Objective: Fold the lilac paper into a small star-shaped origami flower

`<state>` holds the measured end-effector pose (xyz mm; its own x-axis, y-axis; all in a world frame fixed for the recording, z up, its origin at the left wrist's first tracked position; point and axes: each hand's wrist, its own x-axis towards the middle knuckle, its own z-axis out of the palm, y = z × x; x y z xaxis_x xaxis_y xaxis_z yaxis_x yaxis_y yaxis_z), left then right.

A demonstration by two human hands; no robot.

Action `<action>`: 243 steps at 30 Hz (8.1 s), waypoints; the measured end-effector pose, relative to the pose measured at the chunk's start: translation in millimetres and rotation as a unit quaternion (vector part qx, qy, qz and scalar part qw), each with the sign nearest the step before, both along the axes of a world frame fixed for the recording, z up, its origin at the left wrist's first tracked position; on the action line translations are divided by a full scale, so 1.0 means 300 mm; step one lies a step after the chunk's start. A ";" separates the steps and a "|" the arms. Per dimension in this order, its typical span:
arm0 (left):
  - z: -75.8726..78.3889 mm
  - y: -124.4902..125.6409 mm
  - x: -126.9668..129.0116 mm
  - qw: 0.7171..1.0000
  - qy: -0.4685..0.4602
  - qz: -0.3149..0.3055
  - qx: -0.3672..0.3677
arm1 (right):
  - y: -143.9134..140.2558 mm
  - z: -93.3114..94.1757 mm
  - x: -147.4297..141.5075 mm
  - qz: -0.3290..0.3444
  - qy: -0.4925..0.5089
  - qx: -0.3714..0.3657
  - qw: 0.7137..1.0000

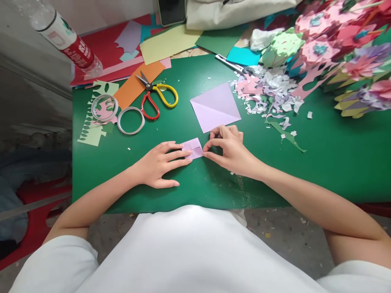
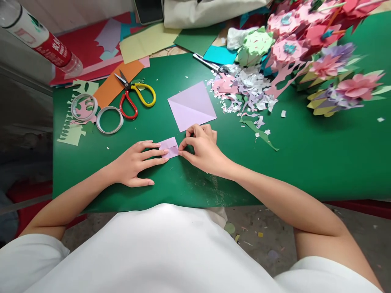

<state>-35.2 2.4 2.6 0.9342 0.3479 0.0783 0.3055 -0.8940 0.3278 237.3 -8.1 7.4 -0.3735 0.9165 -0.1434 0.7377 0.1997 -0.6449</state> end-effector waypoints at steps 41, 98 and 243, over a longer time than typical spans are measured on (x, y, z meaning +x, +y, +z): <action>-0.024 -0.023 0.007 0.999 -0.027 0.013 0.044 | -0.003 -0.012 0.005 0.057 -0.116 0.061 0.990; 0.007 -0.036 0.133 0.874 -0.168 0.277 -0.362 | -0.047 -0.056 -0.070 -0.034 0.277 0.072 0.957; 0.012 -0.024 0.139 0.611 -0.261 0.224 -0.713 | -0.030 -0.033 -0.061 -0.041 0.248 0.152 0.956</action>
